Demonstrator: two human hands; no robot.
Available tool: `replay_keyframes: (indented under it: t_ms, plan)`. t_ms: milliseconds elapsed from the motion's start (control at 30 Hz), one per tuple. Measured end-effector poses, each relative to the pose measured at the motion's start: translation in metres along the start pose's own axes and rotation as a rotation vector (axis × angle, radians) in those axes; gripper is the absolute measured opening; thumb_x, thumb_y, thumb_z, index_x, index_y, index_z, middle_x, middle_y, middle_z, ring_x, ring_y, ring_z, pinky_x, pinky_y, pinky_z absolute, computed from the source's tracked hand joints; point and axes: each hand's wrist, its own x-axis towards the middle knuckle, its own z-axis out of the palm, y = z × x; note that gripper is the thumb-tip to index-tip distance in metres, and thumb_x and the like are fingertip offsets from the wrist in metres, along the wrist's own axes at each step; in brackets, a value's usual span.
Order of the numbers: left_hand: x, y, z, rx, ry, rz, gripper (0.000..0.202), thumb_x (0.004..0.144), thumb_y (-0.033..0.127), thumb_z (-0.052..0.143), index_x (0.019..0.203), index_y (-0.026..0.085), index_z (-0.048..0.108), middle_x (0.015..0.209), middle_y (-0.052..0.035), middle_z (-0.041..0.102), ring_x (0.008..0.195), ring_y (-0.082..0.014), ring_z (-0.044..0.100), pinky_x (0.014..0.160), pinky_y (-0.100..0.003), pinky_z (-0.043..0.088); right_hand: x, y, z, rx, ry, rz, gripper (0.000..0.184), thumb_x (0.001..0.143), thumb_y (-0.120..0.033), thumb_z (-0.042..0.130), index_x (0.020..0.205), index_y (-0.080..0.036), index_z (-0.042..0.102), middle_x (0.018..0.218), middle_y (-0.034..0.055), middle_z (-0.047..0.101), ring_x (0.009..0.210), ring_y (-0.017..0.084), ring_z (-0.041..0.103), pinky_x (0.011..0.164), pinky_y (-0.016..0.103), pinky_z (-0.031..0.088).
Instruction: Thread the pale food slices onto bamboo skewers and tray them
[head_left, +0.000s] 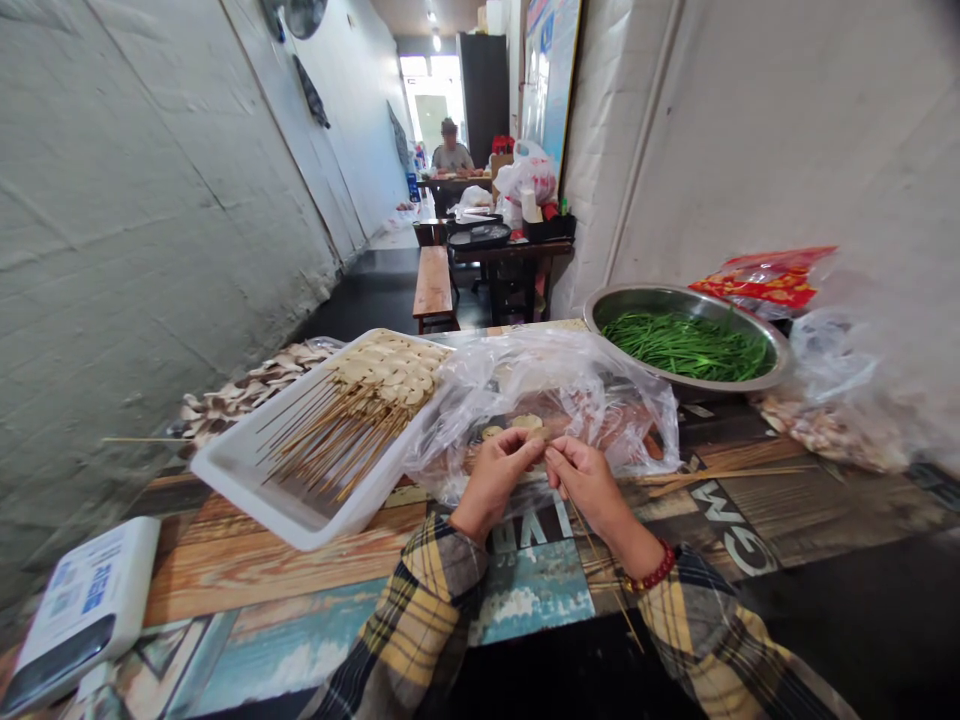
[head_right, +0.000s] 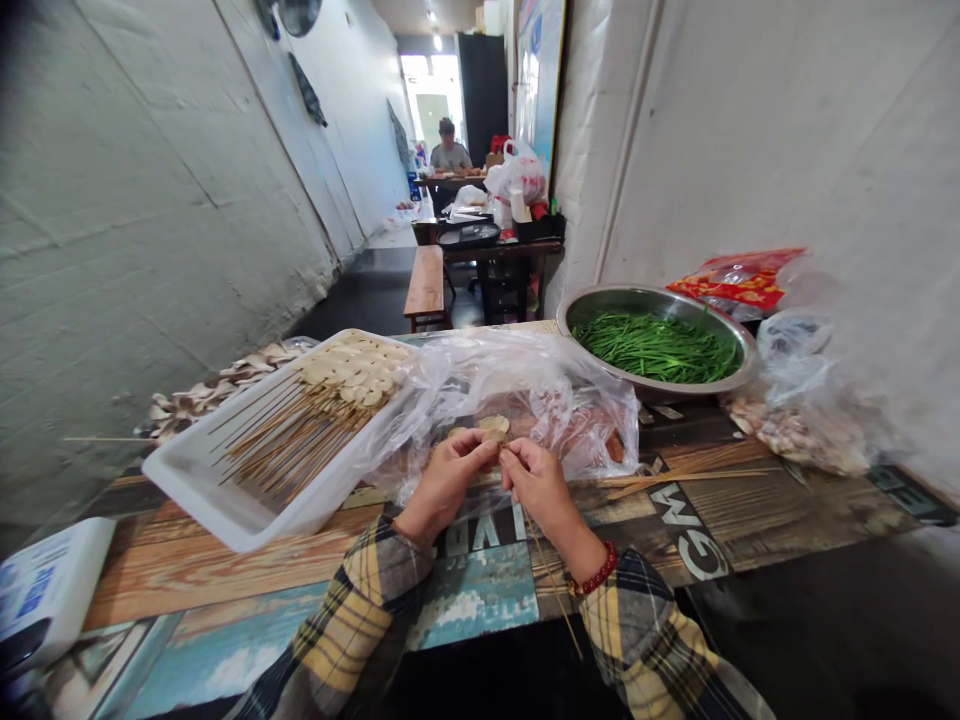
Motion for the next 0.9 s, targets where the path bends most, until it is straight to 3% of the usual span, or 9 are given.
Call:
replay_keyframes:
  t_ms: [200, 500, 700, 833, 900]
  plan:
    - [-0.001, 0.003, 0.002, 0.073, 0.086, 0.024, 0.021, 0.065, 0.033, 0.073, 0.062, 0.013, 0.066, 0.059, 0.0017, 0.058, 0.057, -0.0087, 0.046, 0.057, -0.022, 0.036, -0.001, 0.003, -0.001, -0.054, -0.023, -0.030, 0.032, 0.086, -0.045, 0.056, 0.078, -0.015, 0.064, 0.050, -0.0052, 0.051, 0.038, 0.006, 0.038, 0.038, 0.019, 0.027]
    - [0.003, -0.001, -0.004, -0.011, 0.140, 0.014, 0.023, 0.064, 0.035, 0.073, 0.066, 0.014, 0.066, 0.059, 0.0010, 0.059, 0.056, -0.0090, 0.049, 0.058, -0.023, 0.038, -0.002, 0.006, -0.001, -0.061, -0.083, -0.045, 0.039, 0.087, -0.042, 0.053, 0.107, -0.014, 0.072, 0.050, -0.0054, 0.046, 0.042, 0.008, 0.035, 0.040, 0.020, 0.026]
    - [0.006, 0.001, -0.008, -0.096, 0.155, -0.018, 0.023, 0.065, 0.034, 0.072, 0.067, 0.014, 0.062, 0.061, 0.0017, 0.058, 0.054, -0.0076, 0.048, 0.056, -0.021, 0.037, -0.002, 0.001, -0.002, -0.050, -0.101, -0.059, 0.039, 0.086, -0.040, 0.054, 0.108, -0.013, 0.071, 0.048, -0.0066, 0.044, 0.043, 0.008, 0.036, 0.042, 0.021, 0.027]
    - [0.009, 0.007, -0.016, -0.097, 0.291, 0.018, 0.020, 0.068, 0.033, 0.067, 0.071, 0.015, 0.059, 0.064, 0.0028, 0.057, 0.053, -0.0076, 0.048, 0.053, -0.021, 0.037, -0.001, -0.002, -0.008, 0.003, 0.045, -0.016, 0.039, 0.083, -0.044, 0.057, 0.102, -0.012, 0.070, 0.049, -0.0067, 0.044, 0.042, 0.008, 0.035, 0.040, 0.020, 0.024]
    - [0.009, 0.009, -0.019, 0.046, 0.317, 0.065, 0.016, 0.070, 0.031, 0.063, 0.071, 0.016, 0.061, 0.064, 0.0024, 0.058, 0.054, -0.0087, 0.048, 0.054, -0.021, 0.037, 0.001, -0.004, -0.010, 0.053, 0.161, -0.007, 0.040, 0.081, -0.046, 0.059, 0.098, -0.012, 0.069, 0.049, -0.0067, 0.044, 0.043, 0.008, 0.037, 0.039, 0.020, 0.024]
